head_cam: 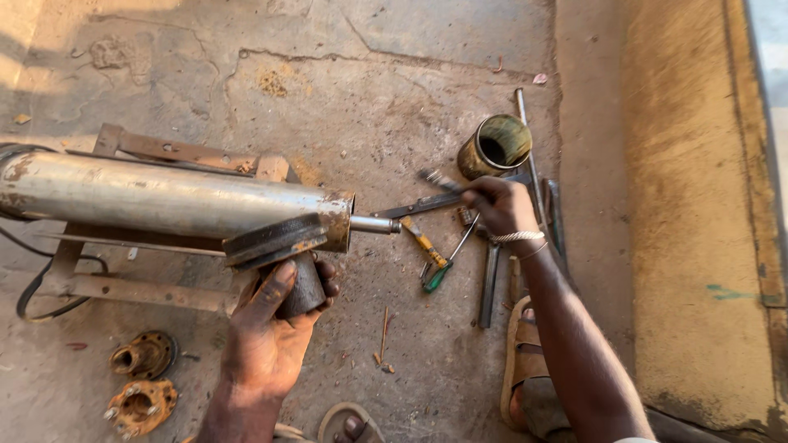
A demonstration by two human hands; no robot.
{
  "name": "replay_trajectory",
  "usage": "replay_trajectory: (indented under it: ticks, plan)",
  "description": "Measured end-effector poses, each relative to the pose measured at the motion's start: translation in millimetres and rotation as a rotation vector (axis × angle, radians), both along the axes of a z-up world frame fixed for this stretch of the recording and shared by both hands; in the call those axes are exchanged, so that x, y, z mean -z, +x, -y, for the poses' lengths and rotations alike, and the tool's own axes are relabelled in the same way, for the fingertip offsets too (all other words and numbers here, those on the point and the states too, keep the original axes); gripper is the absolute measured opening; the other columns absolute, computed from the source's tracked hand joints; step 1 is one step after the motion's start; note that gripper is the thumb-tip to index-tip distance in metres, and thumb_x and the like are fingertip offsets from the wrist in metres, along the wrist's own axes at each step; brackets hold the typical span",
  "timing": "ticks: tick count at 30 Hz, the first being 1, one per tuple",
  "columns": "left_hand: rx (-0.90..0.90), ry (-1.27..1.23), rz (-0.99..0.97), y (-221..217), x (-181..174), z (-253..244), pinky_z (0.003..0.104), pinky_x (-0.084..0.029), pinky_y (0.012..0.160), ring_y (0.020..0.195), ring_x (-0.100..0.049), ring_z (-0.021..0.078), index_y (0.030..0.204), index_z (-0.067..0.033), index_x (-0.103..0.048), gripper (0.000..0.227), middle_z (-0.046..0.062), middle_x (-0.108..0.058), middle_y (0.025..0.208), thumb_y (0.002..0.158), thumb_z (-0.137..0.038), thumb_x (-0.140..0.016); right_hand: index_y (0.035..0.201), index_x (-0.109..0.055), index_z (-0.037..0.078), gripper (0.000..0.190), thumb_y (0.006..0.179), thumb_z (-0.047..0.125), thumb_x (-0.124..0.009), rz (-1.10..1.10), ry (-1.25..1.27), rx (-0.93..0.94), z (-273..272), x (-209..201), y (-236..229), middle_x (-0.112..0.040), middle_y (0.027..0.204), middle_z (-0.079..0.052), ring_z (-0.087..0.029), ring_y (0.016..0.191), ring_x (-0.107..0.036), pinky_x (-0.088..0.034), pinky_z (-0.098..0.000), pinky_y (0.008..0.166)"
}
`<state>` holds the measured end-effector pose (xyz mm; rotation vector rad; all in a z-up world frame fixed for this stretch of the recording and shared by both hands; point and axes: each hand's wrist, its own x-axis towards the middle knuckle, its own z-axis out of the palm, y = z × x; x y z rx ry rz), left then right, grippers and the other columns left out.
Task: The person disassembles a cylindrical mechanical component, removes a metal ring, and uses a hammer and screwdriver to adjust internal parts. They apply lubricant from a can and reassemble the component with a metal ring and other parts.
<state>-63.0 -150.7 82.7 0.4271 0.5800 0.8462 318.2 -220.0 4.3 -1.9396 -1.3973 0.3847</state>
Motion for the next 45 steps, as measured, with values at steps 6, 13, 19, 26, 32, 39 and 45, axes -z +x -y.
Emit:
replay_trajectory:
  ticks: [6, 13, 19, 26, 32, 39, 45]
  plan:
    - [-0.018, -0.007, -0.036, 3, -6, 0, 0.044, -0.057, 0.086, 0.100, -0.068, 0.0255, 0.132, -0.0069, -0.056, 0.041, 0.010, -0.067, 0.110, 0.094, -0.017, -0.067, 0.094, -0.080, 0.017, 0.011, 0.086, 0.024, -0.080, 0.416, 0.051, -0.338, -30, -27, -82, -0.072, 0.081, 0.000, -0.019, 0.071, -0.068, -0.054, -0.0358, 0.060]
    - [0.005, 0.032, -0.009, 3, -9, 1, 0.043, -0.059, 0.085, 0.101, -0.068, 0.0252, 0.133, -0.0063, -0.055, 0.040, 0.011, -0.067, 0.110, 0.097, -0.016, -0.065, 0.098, -0.082, 0.024, 0.011, 0.089, 0.028, -0.076, 0.195, -0.165, -0.192, -51, 46, -64, -0.077, 0.083, 0.005, -0.013, 0.064, -0.066, -0.053, -0.0310, 0.055]
    - [-0.002, 0.034, -0.021, 6, -8, -2, 0.043, -0.060, 0.083, 0.097, -0.070, 0.0251, 0.132, -0.0057, -0.054, 0.040, 0.012, -0.068, 0.108, 0.096, -0.016, -0.067, 0.099, -0.080, 0.022, 0.015, 0.092, 0.034, -0.074, -0.165, -0.288, -0.079, 1, 78, -96, -0.079, 0.081, 0.002, -0.007, 0.061, -0.068, -0.055, -0.0274, 0.051]
    - [0.029, 0.112, -0.005, 7, -12, -1, 0.040, -0.060, 0.079, 0.094, -0.070, 0.0270, 0.130, 0.0000, -0.059, 0.040, 0.017, -0.069, 0.104, 0.095, -0.017, -0.071, 0.089, -0.084, 0.024, 0.017, 0.087, 0.040, -0.077, 0.285, -0.174, 0.184, 9, 33, -91, -0.079, 0.075, 0.003, -0.012, 0.051, -0.058, -0.041, -0.0310, 0.051]
    - [-0.005, 0.172, 0.000, 11, -14, -2, 0.038, -0.056, 0.077, 0.097, -0.071, 0.0273, 0.131, -0.0016, -0.059, 0.048, 0.017, -0.071, 0.108, 0.092, -0.023, -0.076, 0.094, -0.082, 0.022, 0.020, 0.095, 0.039, -0.071, 0.250, -0.347, 0.078, 28, 13, -120, -0.076, 0.076, 0.001, -0.014, 0.054, -0.058, -0.044, -0.0329, 0.049]
    - [-0.147, 0.146, 0.051, 15, 1, -3, 0.042, -0.032, 0.110, 0.127, -0.052, 0.0186, 0.124, -0.0174, -0.066, 0.050, -0.005, -0.065, 0.124, 0.080, -0.025, -0.090, 0.096, -0.080, 0.011, 0.015, 0.087, 0.024, -0.077, -0.161, -0.059, 0.092, 53, -32, -129, -0.077, 0.081, -0.002, -0.009, 0.066, -0.070, -0.053, -0.0238, 0.055]
    - [-0.091, 0.005, 0.030, 15, 15, -3, 0.041, -0.036, 0.107, 0.119, -0.055, 0.0159, 0.115, -0.0164, -0.067, 0.043, -0.006, -0.067, 0.118, 0.078, -0.024, -0.086, 0.094, -0.080, 0.008, 0.015, 0.090, 0.022, -0.078, -0.222, 0.153, -0.060, 39, -58, -171, -0.072, 0.073, -0.004, -0.011, 0.059, -0.059, -0.045, -0.0278, 0.049]
